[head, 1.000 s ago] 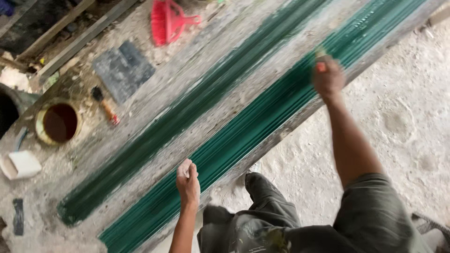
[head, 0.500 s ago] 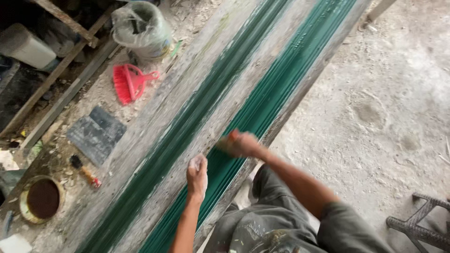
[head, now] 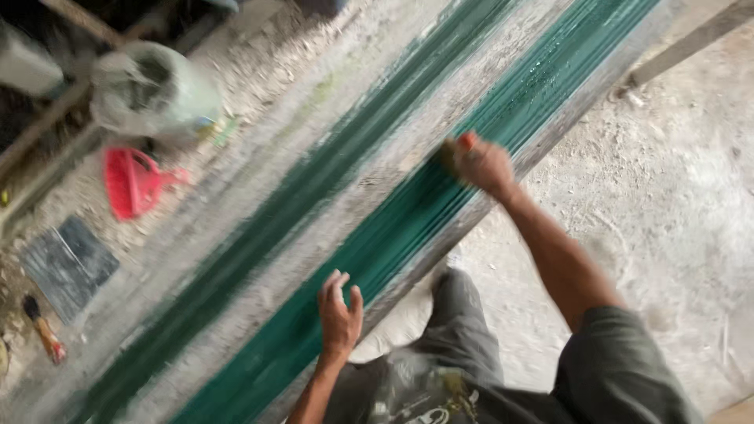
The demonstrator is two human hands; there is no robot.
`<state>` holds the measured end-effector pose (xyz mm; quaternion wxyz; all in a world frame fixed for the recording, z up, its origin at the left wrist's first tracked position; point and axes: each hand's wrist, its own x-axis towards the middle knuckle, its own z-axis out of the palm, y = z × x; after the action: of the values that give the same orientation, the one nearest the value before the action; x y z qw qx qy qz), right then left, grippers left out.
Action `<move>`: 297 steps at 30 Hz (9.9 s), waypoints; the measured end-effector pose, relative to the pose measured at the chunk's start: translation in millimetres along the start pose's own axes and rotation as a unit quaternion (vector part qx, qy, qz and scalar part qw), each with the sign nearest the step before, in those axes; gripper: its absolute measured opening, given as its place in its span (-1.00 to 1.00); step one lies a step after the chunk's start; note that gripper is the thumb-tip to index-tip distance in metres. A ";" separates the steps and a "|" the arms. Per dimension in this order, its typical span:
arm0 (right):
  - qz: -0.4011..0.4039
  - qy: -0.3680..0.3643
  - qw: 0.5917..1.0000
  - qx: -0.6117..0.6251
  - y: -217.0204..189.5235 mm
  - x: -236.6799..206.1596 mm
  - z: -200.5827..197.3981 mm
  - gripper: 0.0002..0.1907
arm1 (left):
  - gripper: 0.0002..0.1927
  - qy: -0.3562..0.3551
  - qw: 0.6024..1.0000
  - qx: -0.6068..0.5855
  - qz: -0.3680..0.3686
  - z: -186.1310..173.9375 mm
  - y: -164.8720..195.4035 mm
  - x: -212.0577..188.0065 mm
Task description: The person wipes a white plaster-like paste along green corrugated mold strips using a sponge, then mixes more paste in a large bowl by hand and spreads the paste over the mold surfaces with their hand, coating the strips.
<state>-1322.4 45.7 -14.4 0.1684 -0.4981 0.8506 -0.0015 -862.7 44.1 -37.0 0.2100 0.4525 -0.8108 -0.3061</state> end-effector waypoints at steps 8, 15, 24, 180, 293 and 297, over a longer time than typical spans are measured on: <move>0.000 0.303 0.952 0.042 180.3 105.8 -71.3 -0.93 | -0.38 0.044 0.930 0.034 -0.364 44.6 42.0 -64.5; -0.114 0.205 0.972 0.013 25.2 37.8 35.1 -0.76 | -0.22 0.008 0.932 0.076 -0.354 61.0 52.3 -50.3; -0.232 -0.023 0.892 0.388 -205.5 -112.0 67.2 -0.62 | -0.19 0.007 0.905 0.105 -0.412 67.7 50.1 -31.6; -0.059 0.188 0.969 0.151 626.8 333.0 -257.7 -0.58 | -0.55 0.186 0.863 -0.206 -0.422 390.2 409.6 244.8; -0.445 -0.235 0.864 -0.015 -146.6 363.7 -77.0 -0.78 | -0.43 0.349 0.783 -0.336 -0.390 85.7 136.0 199.8; -0.442 -0.248 0.862 0.001 -253.9 299.9 -31.7 -0.71 | -0.43 0.358 0.772 -0.332 -0.406 24.8 78.7 118.3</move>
<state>-1250.5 -341.8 -26.8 0.3555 -0.8054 0.4719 0.0472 -985.1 -18.6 6.6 0.4782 0.7188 -0.2657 -0.4291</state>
